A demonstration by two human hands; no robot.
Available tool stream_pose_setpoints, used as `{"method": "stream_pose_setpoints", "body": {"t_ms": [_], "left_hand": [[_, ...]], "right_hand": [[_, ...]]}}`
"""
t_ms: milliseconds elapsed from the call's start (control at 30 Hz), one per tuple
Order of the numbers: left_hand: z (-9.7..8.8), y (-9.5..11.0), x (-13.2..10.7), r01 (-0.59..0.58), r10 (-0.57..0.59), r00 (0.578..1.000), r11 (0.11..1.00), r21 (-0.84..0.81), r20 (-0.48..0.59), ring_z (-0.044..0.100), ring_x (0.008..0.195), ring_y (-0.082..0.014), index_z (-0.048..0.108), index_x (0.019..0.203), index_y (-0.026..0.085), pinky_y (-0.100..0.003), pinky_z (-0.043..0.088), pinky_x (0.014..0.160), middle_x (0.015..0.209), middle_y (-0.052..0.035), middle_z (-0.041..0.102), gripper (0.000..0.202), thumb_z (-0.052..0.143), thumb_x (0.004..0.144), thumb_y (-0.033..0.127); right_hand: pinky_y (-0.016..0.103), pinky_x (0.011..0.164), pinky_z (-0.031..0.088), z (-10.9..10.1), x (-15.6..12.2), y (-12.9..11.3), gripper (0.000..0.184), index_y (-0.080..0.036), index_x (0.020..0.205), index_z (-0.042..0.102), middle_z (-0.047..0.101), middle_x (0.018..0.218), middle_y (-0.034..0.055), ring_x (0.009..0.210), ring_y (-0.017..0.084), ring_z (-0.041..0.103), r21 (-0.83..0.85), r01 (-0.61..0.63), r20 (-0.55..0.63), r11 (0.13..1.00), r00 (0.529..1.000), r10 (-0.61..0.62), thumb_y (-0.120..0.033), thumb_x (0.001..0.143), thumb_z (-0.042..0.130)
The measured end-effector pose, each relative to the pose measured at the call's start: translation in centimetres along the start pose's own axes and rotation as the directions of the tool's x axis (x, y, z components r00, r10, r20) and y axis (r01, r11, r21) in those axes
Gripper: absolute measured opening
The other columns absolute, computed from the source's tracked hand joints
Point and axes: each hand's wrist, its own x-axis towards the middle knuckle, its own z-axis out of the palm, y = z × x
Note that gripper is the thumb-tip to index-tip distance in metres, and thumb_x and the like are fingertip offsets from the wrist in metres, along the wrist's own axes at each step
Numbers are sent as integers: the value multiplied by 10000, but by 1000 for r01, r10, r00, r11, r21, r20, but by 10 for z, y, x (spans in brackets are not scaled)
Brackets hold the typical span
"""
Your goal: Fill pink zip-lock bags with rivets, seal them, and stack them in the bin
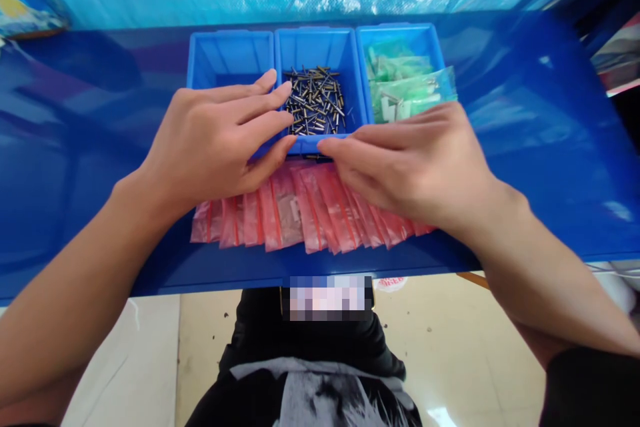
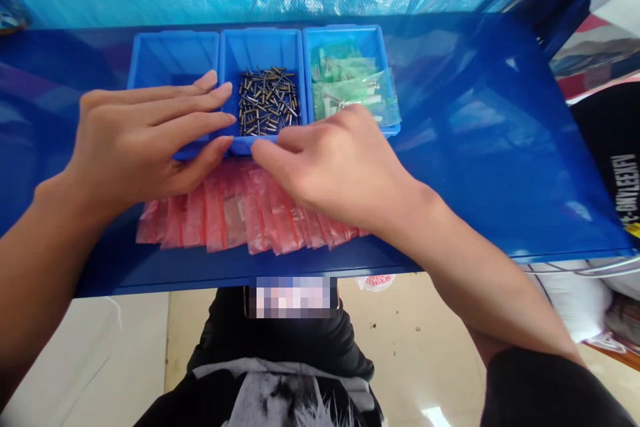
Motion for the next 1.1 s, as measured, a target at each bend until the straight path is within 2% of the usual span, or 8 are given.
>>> {"method": "stream_pose_setpoints", "body": {"t_ms": [167,333,467,567,667,800,967,1100], "left_hand": [[1,-2,-4,43,-39,998,995,-93,49,645,1450,-283,646,1353,273,-456,642,1130,1544,32,655,288,503,1120,361],[2,-3,-4,6,-5,1000,999,-44,18,681,1401,-294,649,1312,242,-436,673,1074,1522,24,672,266,507,1114,349],[1,-3,0,-44,44,998,999,-4,-37,716,1344,-298,669,1262,198,-453,711,1007,1469,-11,710,267,493,1116,337],[1,-2,1,-25,25,999,1000,0,-22,718,1337,-290,692,1230,202,-456,718,1008,1447,-3,724,290,467,1122,350],[1,-1,1,-8,8,1000,1000,-12,-6,705,1358,-282,683,1247,211,-474,710,1028,1457,7,717,309,446,1129,371],[0,-2,-2,22,-19,999,998,-60,43,661,1425,-279,658,1299,217,-493,670,1107,1521,14,672,326,448,1128,399],[-2,-2,-3,92,-75,990,984,-151,117,575,1523,-268,622,1416,287,-508,580,1246,1577,45,619,361,444,1114,371],[-2,-1,-3,51,-45,997,995,-87,63,626,1473,-242,654,1354,274,-436,623,1186,1535,27,662,314,471,1116,366]], "right_hand": [[335,544,180,5,-2,-21,382,-167,858,696,623,668,19,552,137,422,-287,107,137,952,988,-70,-6,1009,384],[338,542,172,18,0,-27,365,-132,941,712,683,778,77,624,167,522,-394,146,196,907,978,-72,2,1015,381],[341,540,176,23,3,-24,379,-115,972,719,702,828,103,650,167,527,-367,177,204,913,973,-107,5,1017,362],[346,526,202,20,4,-22,407,-129,962,730,696,810,83,644,156,528,-296,179,141,938,980,-142,-34,1048,344],[324,533,302,13,3,-22,441,-177,1000,755,717,851,53,689,138,580,-158,143,15,977,990,-143,-157,1121,332],[305,685,471,8,0,-21,389,-267,1121,781,747,972,26,839,149,658,-32,128,-95,991,987,-130,-275,1152,393],[304,763,506,14,-3,-10,370,-247,1155,761,724,1051,30,982,163,657,24,314,18,949,949,-314,-194,1149,395],[338,807,538,21,-4,-3,337,-197,1159,748,719,1062,54,1042,198,660,-16,462,26,887,887,-461,-148,1130,416]]}}
